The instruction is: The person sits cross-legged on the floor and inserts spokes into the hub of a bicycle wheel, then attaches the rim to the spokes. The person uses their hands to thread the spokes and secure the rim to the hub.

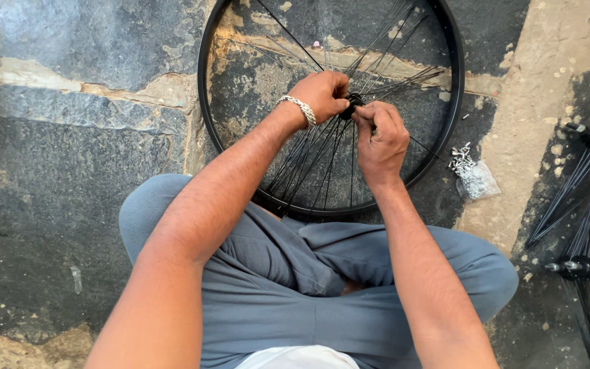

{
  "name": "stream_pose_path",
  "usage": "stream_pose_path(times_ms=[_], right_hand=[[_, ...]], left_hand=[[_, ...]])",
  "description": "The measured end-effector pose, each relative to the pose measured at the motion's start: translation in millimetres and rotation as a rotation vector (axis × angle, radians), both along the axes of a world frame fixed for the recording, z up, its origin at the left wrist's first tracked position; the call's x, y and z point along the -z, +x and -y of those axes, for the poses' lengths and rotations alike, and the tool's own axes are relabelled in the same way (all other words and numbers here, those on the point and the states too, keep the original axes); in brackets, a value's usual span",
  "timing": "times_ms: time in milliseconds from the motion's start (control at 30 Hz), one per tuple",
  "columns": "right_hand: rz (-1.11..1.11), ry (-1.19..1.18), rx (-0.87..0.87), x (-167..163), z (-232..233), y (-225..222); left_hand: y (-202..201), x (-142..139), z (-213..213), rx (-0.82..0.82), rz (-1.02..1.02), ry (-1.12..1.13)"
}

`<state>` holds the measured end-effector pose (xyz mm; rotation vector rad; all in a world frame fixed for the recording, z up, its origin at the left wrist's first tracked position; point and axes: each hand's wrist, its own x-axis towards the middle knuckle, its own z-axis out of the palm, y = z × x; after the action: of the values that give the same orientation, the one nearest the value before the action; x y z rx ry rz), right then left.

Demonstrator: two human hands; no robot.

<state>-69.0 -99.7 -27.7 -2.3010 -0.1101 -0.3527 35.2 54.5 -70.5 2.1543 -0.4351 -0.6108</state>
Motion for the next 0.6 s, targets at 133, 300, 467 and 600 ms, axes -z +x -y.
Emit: stream_pose_path(times_ms=[133,300,467,600], right_hand=[[-0.095,-0.074,0.027,2.0,-0.7,5.9],[-0.308,0.104,-0.023,-2.5,37.6,0.2],[-0.540,-0.109,0.138,-4.2,93.7,-53.2],[-0.816,-0.308,0.283,5.0,126.7,-85.8]], left_hand=[[-9.7,2.0,-0.4,0.032,0.130,0.132],[-18.1,-0.3,-14.7,0.124,0.194,0.174],[-11.5,-6.9,-16.1,0.206,0.299,0.250],[-16.0,-13.8,-23.0,0.175,0.237,0.295]])
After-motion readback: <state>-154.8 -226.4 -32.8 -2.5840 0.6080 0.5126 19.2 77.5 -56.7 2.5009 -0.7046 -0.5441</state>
